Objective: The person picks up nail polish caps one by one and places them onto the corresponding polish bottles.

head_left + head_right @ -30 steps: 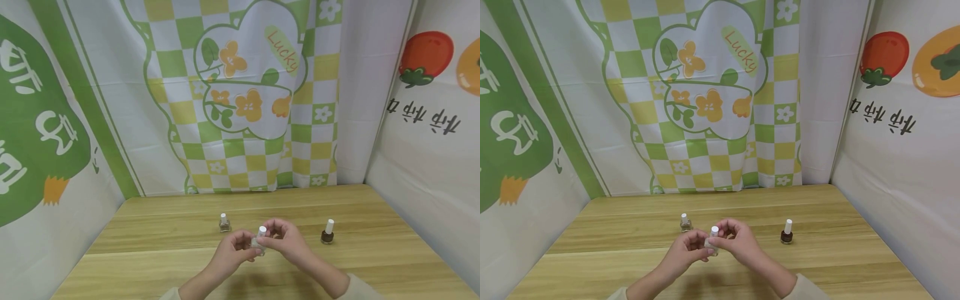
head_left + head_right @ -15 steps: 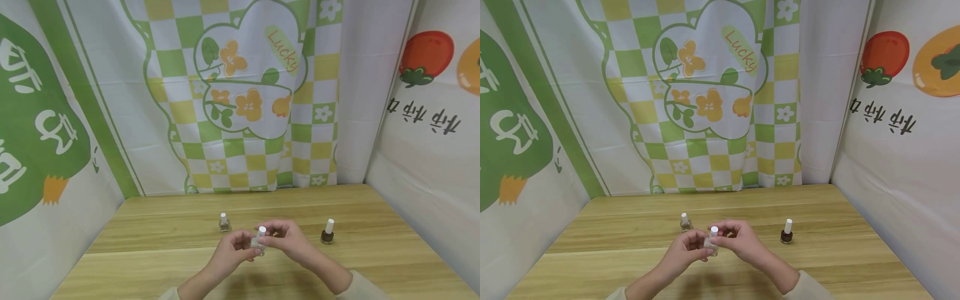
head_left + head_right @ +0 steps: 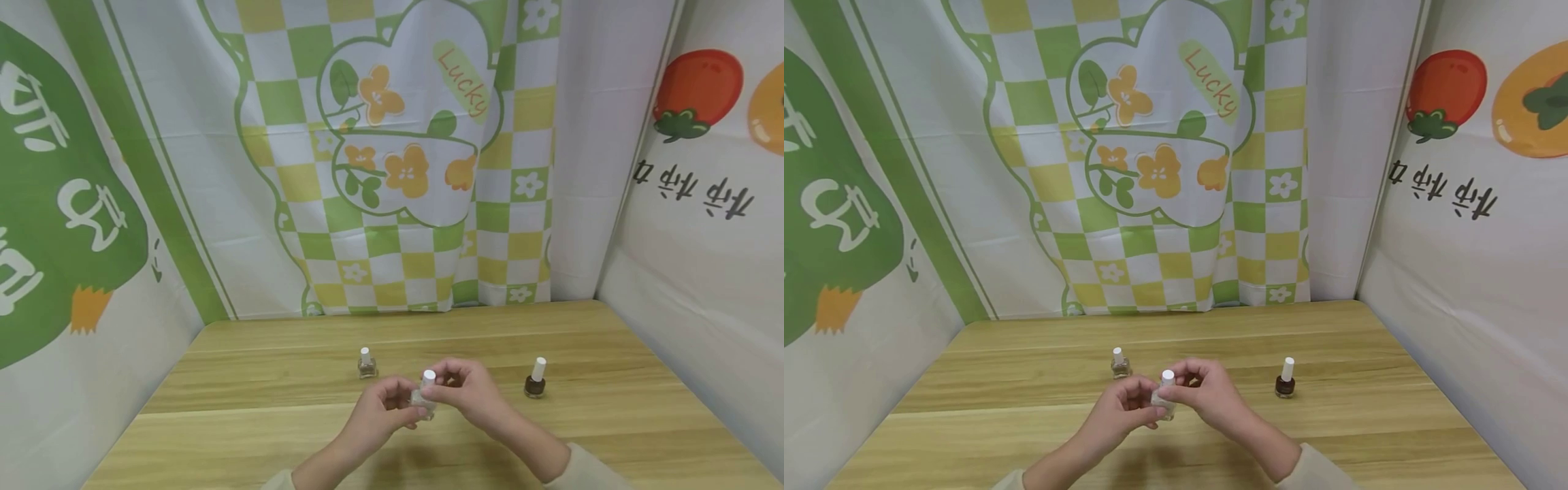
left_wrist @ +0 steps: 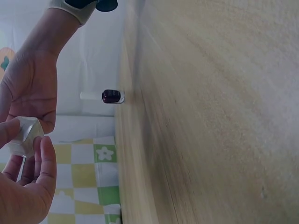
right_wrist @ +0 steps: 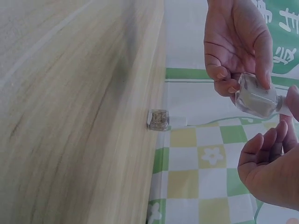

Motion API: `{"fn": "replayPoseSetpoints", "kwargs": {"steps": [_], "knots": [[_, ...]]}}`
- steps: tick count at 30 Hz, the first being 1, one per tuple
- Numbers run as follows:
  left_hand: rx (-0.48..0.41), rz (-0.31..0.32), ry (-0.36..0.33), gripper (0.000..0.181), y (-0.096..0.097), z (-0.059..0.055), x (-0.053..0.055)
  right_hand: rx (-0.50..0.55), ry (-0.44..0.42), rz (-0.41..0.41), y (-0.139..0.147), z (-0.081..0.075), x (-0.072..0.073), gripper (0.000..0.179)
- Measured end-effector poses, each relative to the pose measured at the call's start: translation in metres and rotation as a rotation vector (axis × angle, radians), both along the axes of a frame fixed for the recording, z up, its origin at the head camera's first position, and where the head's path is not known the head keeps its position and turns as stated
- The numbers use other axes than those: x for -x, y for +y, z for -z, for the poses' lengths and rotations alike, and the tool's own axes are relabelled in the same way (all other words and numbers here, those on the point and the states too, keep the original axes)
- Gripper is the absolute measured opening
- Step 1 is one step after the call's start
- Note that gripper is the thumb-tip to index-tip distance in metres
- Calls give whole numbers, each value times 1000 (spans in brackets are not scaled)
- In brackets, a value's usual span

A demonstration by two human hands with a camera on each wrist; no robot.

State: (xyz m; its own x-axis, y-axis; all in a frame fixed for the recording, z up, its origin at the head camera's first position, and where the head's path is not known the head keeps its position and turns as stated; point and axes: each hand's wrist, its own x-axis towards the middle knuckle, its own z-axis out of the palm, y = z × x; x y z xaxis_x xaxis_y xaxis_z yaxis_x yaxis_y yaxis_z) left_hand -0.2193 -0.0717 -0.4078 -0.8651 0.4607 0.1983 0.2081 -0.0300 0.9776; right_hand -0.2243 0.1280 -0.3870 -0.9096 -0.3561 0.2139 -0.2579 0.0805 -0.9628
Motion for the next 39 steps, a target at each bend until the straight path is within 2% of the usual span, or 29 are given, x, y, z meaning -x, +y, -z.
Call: {"fn": "replayPoseSetpoints", "kwargs": {"steps": [7, 16, 19, 24, 28, 31, 34, 39], "knots": [[-3, 2, 2, 27, 2, 1, -1, 29, -25, 42, -4, 4, 0, 25], [2, 9, 0, 27, 2, 2, 0, 13, 19, 0, -1, 6, 2, 25], [5, 7, -5, 28, 1, 1, 1, -19, 48, -35, 3, 5, 3, 25], [14, 1, 0, 27, 0, 0, 1, -39, 88, -142, 10, 2, 6, 28], [10, 21, 15, 26, -1, 0, 0, -1, 123, -237, 12, 1, 7, 26], [2, 38, 22, 26, -1, 1, 0, 30, 143, -277, 12, 1, 8, 24], [1, 43, 29, 27, -1, 0, 0, 40, 150, -271, 11, 2, 8, 21], [-1, 34, 21, 27, 0, 0, 0, 23, 179, -189, 8, 4, 7, 14]]}}
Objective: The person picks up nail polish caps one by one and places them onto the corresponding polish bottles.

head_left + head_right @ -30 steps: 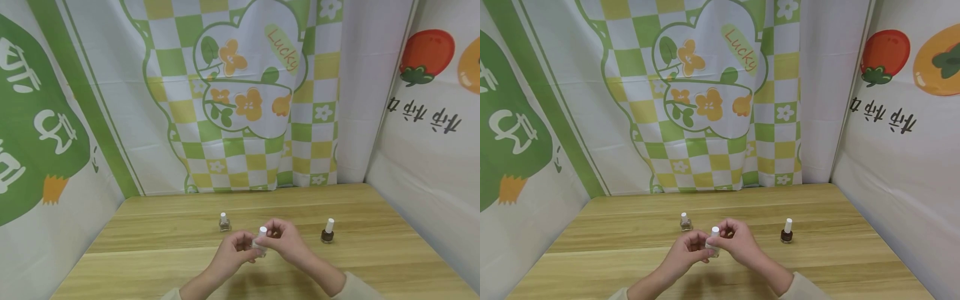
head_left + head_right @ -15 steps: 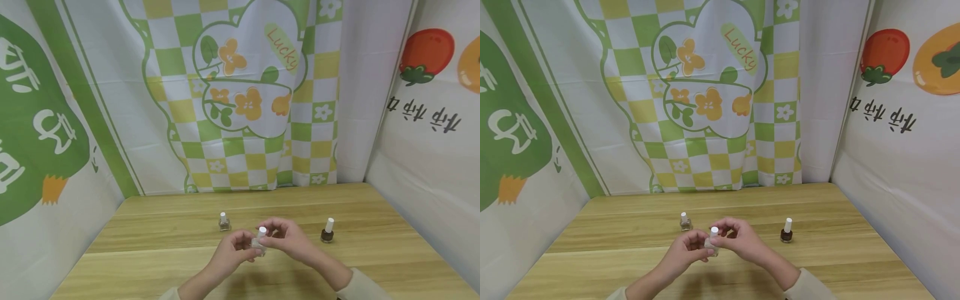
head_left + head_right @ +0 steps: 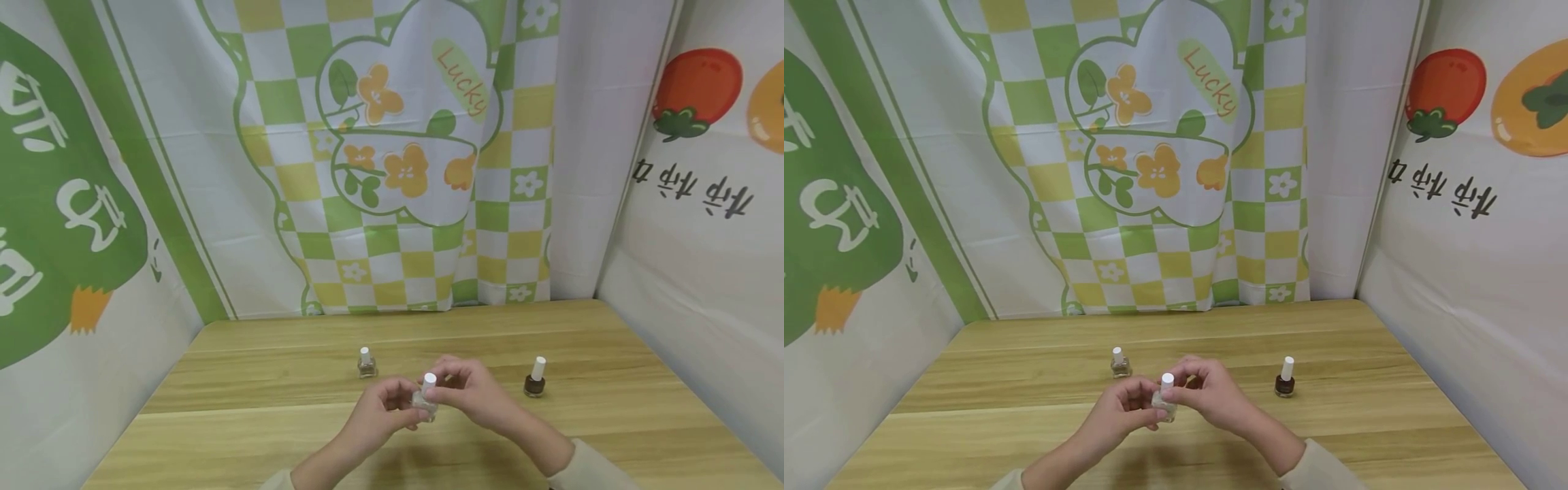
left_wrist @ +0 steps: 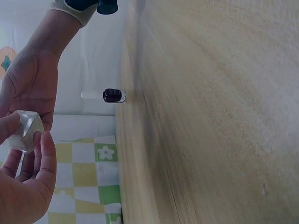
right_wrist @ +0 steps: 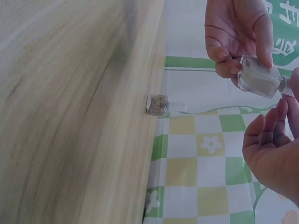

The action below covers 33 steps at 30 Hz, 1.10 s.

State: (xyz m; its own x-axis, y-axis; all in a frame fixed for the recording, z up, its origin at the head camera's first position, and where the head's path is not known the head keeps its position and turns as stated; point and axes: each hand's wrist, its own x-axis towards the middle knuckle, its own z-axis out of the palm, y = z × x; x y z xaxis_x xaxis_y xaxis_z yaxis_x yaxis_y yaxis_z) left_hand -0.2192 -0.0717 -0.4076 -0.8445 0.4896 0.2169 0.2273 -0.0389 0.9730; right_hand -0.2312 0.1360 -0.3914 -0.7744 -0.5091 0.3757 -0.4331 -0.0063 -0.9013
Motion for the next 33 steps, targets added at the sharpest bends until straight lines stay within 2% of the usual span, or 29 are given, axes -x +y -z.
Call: {"fn": "replayPoseSetpoints", "kwargs": {"steps": [3, 8, 13, 21, 26, 33], "knots": [[-3, -6, -11, 27, 1, 0, -1, -9, -3, 55, -3, 1, -1, 13], [-5, -14, -17, 27, 1, -1, -2, -32, -71, 128, -7, 3, -3, 17], [2, -17, -13, 27, 2, 0, -2, -53, -50, 203, -11, 3, -5, 19], [4, -3, 6, 26, 1, 1, -1, -76, -31, 235, -13, 6, -6, 21], [21, -3, -23, 27, 1, 2, -1, -94, 1, 159, -6, 6, -1, 21], [5, 10, -48, 28, 0, 0, -3, -33, 23, -50, 5, -1, 3, 25]]}}
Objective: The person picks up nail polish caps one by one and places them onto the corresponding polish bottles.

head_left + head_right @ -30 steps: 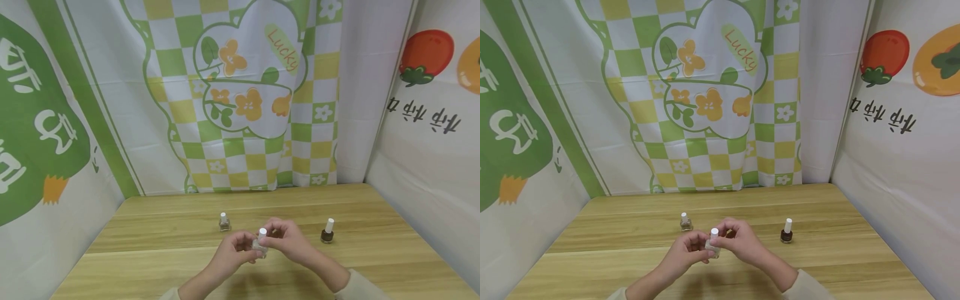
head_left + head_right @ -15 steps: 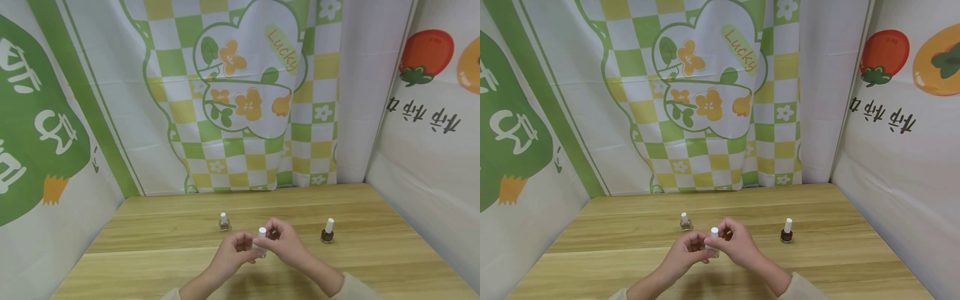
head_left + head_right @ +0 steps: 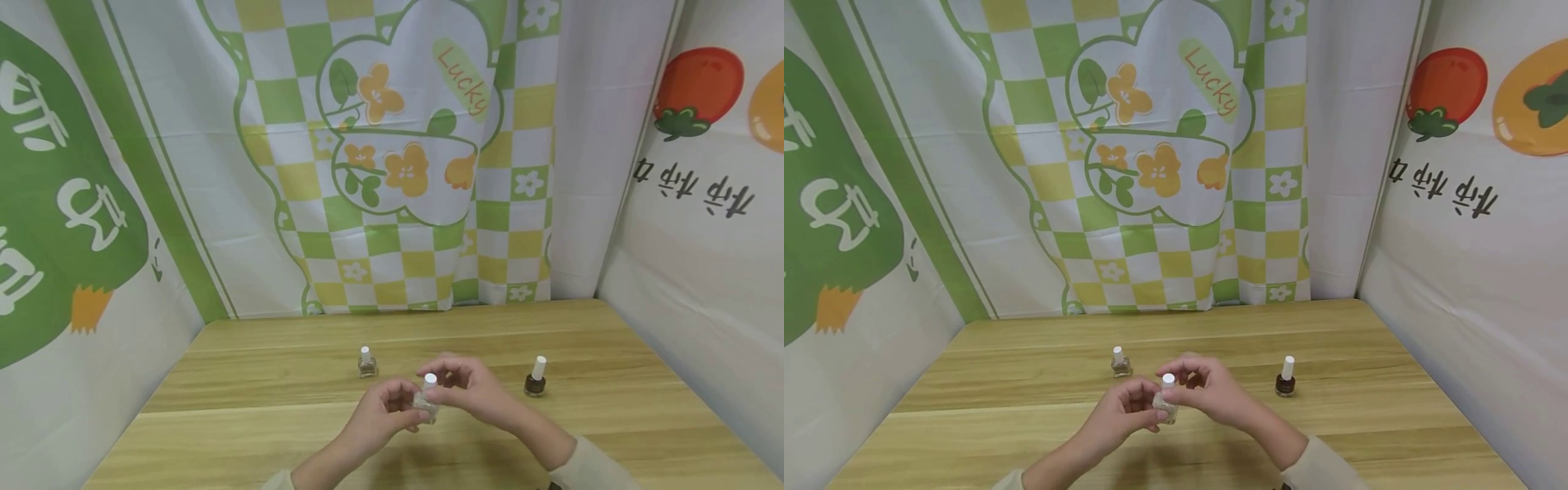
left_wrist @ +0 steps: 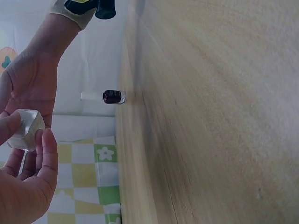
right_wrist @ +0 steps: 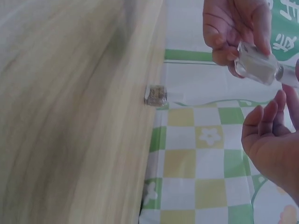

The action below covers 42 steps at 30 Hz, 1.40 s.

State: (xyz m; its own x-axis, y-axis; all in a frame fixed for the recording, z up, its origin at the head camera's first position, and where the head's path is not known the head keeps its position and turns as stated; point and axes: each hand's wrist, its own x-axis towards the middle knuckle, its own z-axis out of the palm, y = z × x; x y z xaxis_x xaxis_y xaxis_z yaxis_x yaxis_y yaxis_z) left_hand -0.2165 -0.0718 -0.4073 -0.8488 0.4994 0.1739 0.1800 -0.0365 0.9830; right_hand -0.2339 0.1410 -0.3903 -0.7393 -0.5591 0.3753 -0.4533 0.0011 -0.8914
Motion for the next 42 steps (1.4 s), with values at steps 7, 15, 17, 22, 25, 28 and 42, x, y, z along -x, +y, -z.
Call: {"fn": "replayPoseSetpoints", "kwargs": {"steps": [7, 15, 17, 22, 25, 28, 42], "knots": [[-17, 24, -7, 29, 0, 0, 1, 25, 1, -75, 1, -3, 2, 24], [-21, 10, -19, 29, 1, 0, 0, -8, -9, 9, -2, 1, 2, 18], [-26, 5, -24, 30, 1, 1, 0, -18, -13, 50, -4, 2, 2, 15], [-39, -13, -46, 30, 1, 2, -1, -36, -3, 136, -9, 6, 2, 10], [-39, -26, -49, 30, 1, 2, -1, -30, 22, 180, -12, 8, 1, 9], [-31, -37, -42, 30, 2, 2, -1, -17, 25, 221, -15, 8, -2, 11], [-33, -67, -34, 29, 3, 3, -2, -21, -84, 317, -22, 1, -13, 21]]}}
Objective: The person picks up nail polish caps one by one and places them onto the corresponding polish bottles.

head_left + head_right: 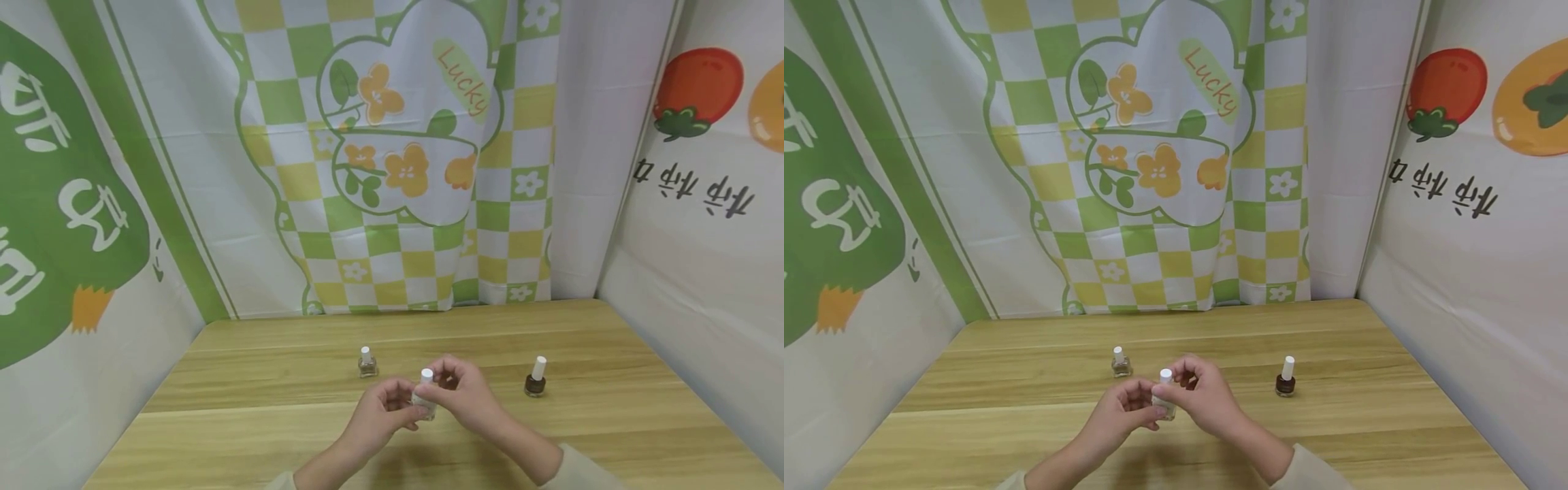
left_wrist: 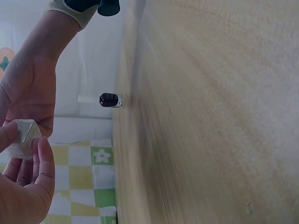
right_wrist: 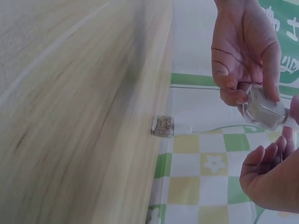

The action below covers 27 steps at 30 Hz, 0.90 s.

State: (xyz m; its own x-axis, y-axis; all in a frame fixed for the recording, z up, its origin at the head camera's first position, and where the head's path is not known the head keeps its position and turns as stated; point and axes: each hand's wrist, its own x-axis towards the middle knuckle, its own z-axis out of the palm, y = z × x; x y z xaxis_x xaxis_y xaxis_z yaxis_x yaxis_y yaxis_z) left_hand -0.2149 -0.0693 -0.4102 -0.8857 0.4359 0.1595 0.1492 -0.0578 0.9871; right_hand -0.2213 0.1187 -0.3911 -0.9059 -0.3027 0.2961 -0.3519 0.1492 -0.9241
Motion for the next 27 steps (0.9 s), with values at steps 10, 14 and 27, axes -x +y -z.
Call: {"fn": "replayPoseSetpoints", "kwargs": {"steps": [10, 14, 27], "knots": [[6, -7, 1, 29, -3, -5, -2, -6, -29, -115, 11, -3, 5, 23], [9, 2, 5, 29, -4, -5, -1, -10, -43, -175, 16, -6, 7, 22], [10, 38, 36, 29, -4, -4, -2, 25, -48, -224, 14, -5, 5, 18]]}}
